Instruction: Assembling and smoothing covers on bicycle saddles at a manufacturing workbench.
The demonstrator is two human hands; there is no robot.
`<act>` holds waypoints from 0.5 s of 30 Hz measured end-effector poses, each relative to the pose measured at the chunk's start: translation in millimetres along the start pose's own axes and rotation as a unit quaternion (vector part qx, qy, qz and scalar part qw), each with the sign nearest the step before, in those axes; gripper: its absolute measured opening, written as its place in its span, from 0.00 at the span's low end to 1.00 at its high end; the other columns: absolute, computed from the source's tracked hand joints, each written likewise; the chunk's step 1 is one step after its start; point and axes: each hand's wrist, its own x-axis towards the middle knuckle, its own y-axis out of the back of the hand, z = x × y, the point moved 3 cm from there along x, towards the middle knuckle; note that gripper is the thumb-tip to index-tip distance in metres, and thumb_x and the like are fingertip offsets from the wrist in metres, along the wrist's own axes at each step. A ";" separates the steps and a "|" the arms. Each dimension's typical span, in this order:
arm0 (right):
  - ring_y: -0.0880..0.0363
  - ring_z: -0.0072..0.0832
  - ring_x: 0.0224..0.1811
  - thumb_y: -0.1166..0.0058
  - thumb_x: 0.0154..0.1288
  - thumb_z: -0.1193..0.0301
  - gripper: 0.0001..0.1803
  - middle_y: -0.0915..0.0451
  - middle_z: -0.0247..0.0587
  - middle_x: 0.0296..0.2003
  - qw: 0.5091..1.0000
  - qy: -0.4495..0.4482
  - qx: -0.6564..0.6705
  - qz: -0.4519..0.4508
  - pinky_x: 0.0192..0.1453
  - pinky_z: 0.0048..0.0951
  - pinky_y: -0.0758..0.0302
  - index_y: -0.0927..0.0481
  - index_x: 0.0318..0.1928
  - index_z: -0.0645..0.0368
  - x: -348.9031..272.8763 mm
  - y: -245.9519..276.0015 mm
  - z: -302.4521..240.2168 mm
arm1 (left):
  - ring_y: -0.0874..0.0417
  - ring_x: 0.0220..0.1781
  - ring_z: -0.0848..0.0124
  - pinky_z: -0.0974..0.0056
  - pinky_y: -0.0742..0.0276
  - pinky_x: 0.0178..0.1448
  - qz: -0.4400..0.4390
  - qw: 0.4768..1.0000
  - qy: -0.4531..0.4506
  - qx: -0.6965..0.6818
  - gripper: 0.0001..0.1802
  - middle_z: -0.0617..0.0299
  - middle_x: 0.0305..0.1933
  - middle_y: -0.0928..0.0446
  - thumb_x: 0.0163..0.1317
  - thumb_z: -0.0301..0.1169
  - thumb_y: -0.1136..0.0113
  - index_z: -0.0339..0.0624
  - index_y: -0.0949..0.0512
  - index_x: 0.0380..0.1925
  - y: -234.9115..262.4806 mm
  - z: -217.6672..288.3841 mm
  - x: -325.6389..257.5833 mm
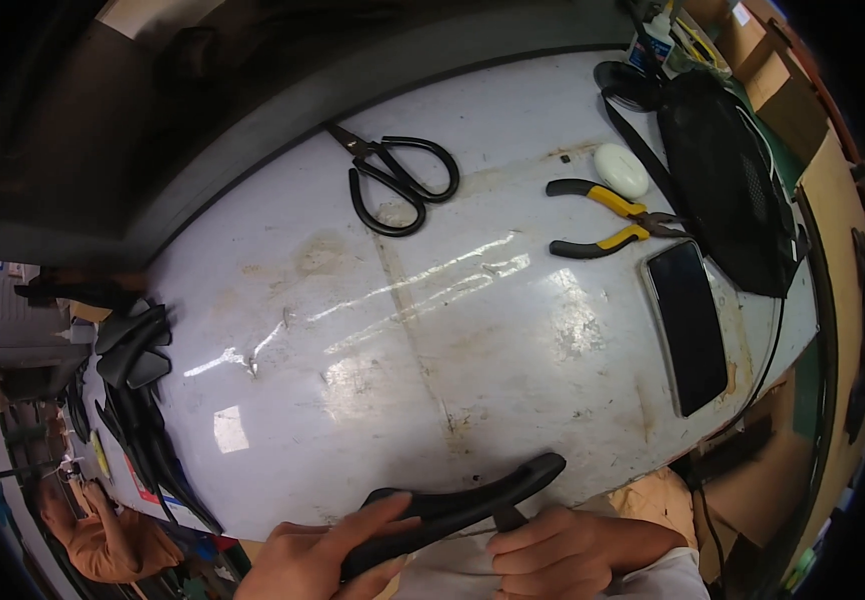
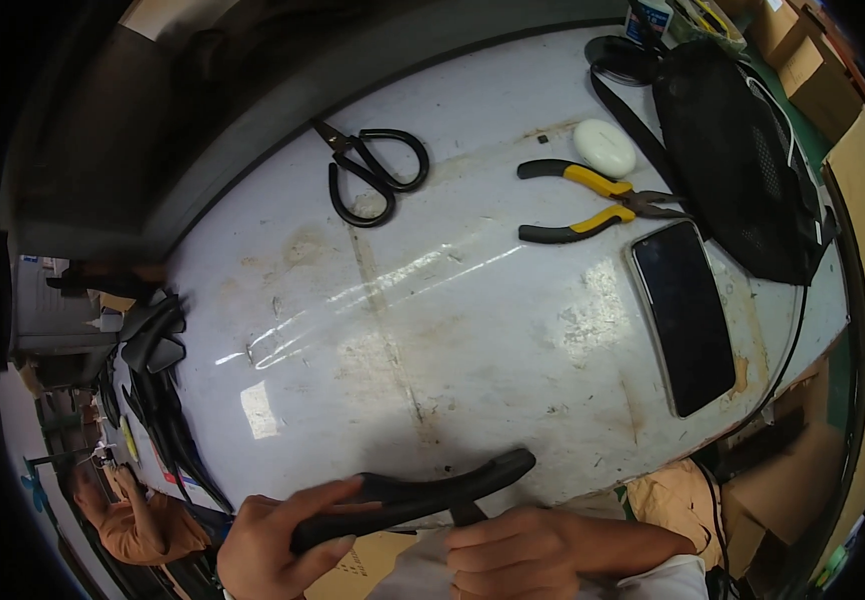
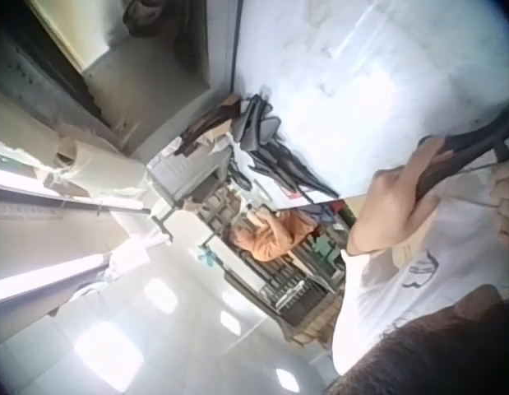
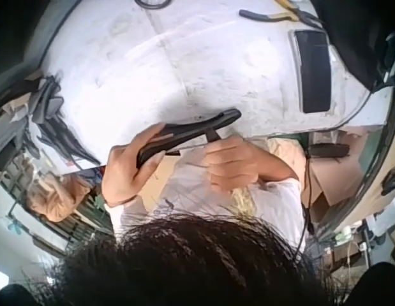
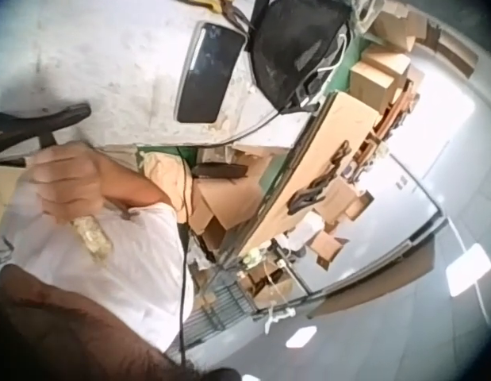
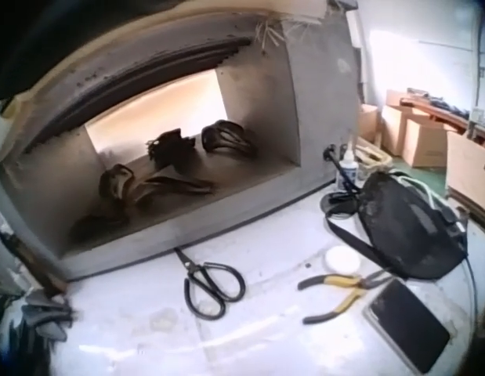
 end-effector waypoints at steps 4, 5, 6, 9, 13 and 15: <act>0.17 0.42 0.29 0.38 0.62 0.77 0.05 0.18 0.46 0.27 0.991 -0.077 -0.035 -0.101 0.42 0.46 0.13 0.17 0.29 0.65 -7.6 23.8 -6.2 | 0.14 0.28 0.54 0.58 0.19 0.33 0.031 0.986 -0.059 0.150 0.25 0.47 0.39 0.13 0.64 0.30 0.30 0.43 0.19 0.63 3.9 12.4 1.5; 0.17 0.42 0.30 0.38 0.62 0.77 0.05 0.18 0.46 0.28 0.994 -0.066 -0.065 -0.055 0.42 0.47 0.13 0.17 0.29 0.65 -15.0 24.0 -7.4 | 0.14 0.31 0.58 0.57 0.19 0.43 0.125 0.967 -0.088 0.202 0.23 0.53 0.39 0.13 0.63 0.37 0.29 0.48 0.16 0.58 -5.2 17.4 2.4; 0.17 0.42 0.30 0.37 0.62 0.77 0.05 0.18 0.46 0.28 0.994 -0.054 -0.091 -0.010 0.43 0.47 0.13 0.17 0.29 0.65 -19.4 26.4 -9.1 | 0.14 0.31 0.58 0.57 0.19 0.43 0.126 0.968 -0.090 0.197 0.23 0.53 0.39 0.13 0.63 0.37 0.29 0.48 0.16 0.58 -19.1 23.3 8.4; 0.17 0.42 0.31 0.36 0.60 0.77 0.04 0.18 0.46 0.29 0.992 -0.073 -0.081 -0.056 0.44 0.47 0.14 0.16 0.30 0.65 -15.5 29.6 -8.4 | 0.20 0.34 0.68 0.55 0.31 0.57 0.239 0.779 -0.150 0.559 0.19 0.65 0.30 0.23 0.67 0.52 0.36 0.48 0.15 0.39 -66.3 35.1 27.6; 0.16 0.43 0.32 0.36 0.61 0.77 0.04 0.18 0.45 0.29 0.995 -0.047 -0.086 -0.014 0.44 0.48 0.14 0.17 0.31 0.65 -23.8 29.0 -8.6 | 0.30 0.23 0.72 0.63 0.39 0.41 0.322 0.772 -0.218 0.503 0.26 0.69 0.21 0.32 0.73 0.54 0.41 0.48 0.23 0.22 -94.0 17.3 46.5; 0.16 0.42 0.32 0.36 0.62 0.76 0.05 0.18 0.45 0.29 0.994 -0.066 -0.083 0.023 0.45 0.48 0.14 0.17 0.31 0.65 -26.6 33.7 -9.5 | 0.31 0.22 0.72 0.64 0.40 0.40 0.319 0.770 -0.215 0.510 0.27 0.69 0.20 0.32 0.73 0.55 0.41 0.48 0.24 0.21 -96.5 19.9 47.1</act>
